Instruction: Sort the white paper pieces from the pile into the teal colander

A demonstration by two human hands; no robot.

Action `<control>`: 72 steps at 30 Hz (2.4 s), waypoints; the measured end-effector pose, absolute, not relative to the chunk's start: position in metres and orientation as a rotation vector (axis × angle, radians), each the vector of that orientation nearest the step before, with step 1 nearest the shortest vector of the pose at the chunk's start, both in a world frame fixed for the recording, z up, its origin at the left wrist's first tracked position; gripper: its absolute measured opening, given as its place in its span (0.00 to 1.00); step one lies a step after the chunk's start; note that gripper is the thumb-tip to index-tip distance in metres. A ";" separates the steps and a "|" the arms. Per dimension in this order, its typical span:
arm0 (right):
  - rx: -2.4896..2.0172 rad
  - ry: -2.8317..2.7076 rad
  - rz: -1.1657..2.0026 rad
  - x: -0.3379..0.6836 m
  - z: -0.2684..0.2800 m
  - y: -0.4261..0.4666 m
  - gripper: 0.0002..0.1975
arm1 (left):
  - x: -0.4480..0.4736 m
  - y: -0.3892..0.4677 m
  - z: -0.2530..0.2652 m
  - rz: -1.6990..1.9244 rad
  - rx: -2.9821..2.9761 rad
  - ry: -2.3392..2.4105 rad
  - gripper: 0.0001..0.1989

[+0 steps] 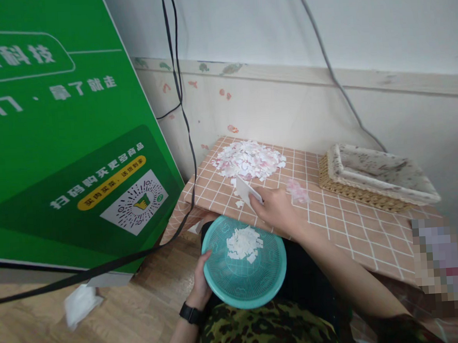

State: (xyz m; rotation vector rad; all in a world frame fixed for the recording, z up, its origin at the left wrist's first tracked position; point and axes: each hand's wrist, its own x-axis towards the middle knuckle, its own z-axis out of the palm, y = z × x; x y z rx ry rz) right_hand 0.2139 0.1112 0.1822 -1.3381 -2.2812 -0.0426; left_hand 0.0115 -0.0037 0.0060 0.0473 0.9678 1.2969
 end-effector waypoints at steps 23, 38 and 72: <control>-1.285 -2.312 0.055 0.224 0.167 0.102 0.14 | 0.012 -0.003 0.008 1.302 0.035 0.967 0.10; -1.319 -2.054 0.258 0.266 0.149 0.090 0.13 | 0.000 -0.007 0.028 1.290 -0.018 0.970 0.10; -1.053 -2.222 0.596 0.244 0.160 0.080 0.12 | -0.021 0.015 0.067 1.270 0.070 0.889 0.09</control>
